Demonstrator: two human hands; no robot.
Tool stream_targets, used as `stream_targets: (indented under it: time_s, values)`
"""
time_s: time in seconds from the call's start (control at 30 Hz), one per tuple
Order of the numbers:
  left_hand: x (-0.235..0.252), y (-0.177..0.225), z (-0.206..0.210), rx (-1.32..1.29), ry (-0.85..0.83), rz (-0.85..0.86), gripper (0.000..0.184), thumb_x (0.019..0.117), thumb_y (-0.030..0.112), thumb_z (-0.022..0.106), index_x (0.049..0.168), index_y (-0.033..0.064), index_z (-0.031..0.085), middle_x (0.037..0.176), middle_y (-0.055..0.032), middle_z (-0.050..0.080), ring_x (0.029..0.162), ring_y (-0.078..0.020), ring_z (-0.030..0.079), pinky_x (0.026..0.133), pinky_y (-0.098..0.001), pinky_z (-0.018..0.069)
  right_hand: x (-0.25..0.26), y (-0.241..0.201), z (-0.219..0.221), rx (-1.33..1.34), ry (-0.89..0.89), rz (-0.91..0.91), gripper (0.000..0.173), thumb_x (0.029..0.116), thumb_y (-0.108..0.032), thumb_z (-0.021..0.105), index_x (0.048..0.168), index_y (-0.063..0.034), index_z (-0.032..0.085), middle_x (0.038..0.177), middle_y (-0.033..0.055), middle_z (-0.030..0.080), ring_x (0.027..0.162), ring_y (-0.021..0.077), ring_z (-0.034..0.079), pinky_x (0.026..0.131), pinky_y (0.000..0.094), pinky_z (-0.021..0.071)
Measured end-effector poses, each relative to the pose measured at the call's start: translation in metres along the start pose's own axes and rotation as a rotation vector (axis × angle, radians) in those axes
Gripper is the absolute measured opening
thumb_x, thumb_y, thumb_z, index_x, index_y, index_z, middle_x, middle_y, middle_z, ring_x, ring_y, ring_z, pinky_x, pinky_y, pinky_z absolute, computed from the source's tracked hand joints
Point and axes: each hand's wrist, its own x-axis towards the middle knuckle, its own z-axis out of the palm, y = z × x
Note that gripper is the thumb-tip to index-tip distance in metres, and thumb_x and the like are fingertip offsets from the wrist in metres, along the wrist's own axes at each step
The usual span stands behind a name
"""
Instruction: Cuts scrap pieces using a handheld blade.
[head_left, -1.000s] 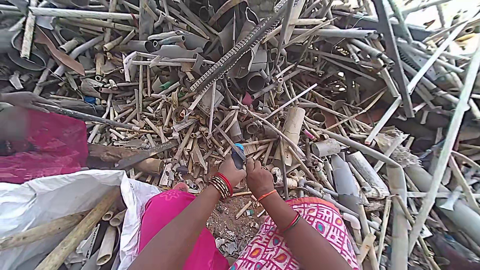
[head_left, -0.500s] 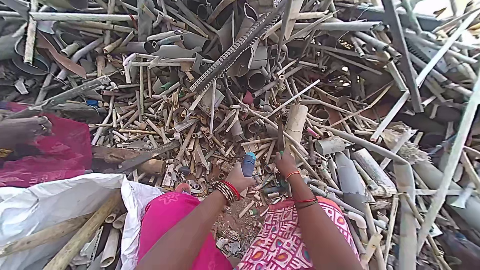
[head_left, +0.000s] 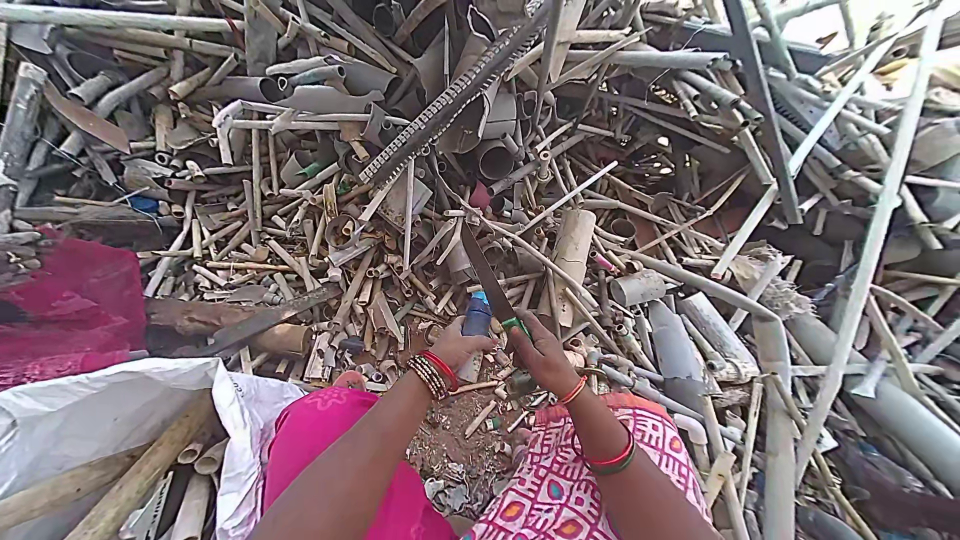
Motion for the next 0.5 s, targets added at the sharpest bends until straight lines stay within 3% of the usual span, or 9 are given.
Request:
stream_targets:
  time_s: [0.1,0.23,0.43,0.5]
  values:
    - [-0.007,0.001,0.0,0.006,-0.021,-0.009,0.051,0.0965,-0.005,0.06,0.143,-0.0028,0.039,0.109,-0.0147,0.056,0.08,-0.0153,0.062,0.07,-0.0281,0.0545,-0.005,0.005,0.008,-0.096,0.081,-0.034,0.045,0.11,-0.021,0.037,0.142,0.0092,0.047,0.084,0.0095,0.063,0.067,0.0155,0.06,0.069,0.0353,0.0536]
    - [-0.01,-0.003,0.001,0.03,-0.049,-0.011,0.051,0.0954,-0.005,0.06,0.142,-0.0026,0.039,0.105,-0.0138,0.057,0.074,-0.0153,0.061,0.066,-0.0282,0.0541,-0.01,0.004,0.014,-0.138,0.126,-0.03,0.04,0.1097,-0.022,0.036,0.124,0.0084,0.057,0.084,0.0096,0.064,0.073,0.0178,0.063,0.074,0.0376,0.0533]
    - [-0.013,-0.014,0.001,0.134,-0.059,0.031,0.059,0.0923,-0.005,0.065,0.144,-0.0039,0.037,0.117,-0.0196,0.055,0.085,-0.0209,0.062,0.074,-0.0334,0.0554,-0.015,-0.008,0.019,-0.308,0.11,0.042,0.042,0.1112,-0.022,0.034,0.129,0.0104,0.054,0.093,0.0205,0.066,0.085,0.032,0.067,0.082,0.049,0.0521]
    - [-0.014,-0.018,0.0,0.195,-0.038,0.054,0.064,0.0897,-0.005,0.068,0.145,-0.0049,0.037,0.124,-0.0232,0.055,0.096,-0.0253,0.063,0.084,-0.0378,0.0552,-0.019,-0.017,0.024,-0.357,0.083,0.092,0.041,0.1119,-0.02,0.035,0.132,0.0121,0.05,0.1,0.0248,0.066,0.093,0.0362,0.067,0.087,0.0504,0.0514]
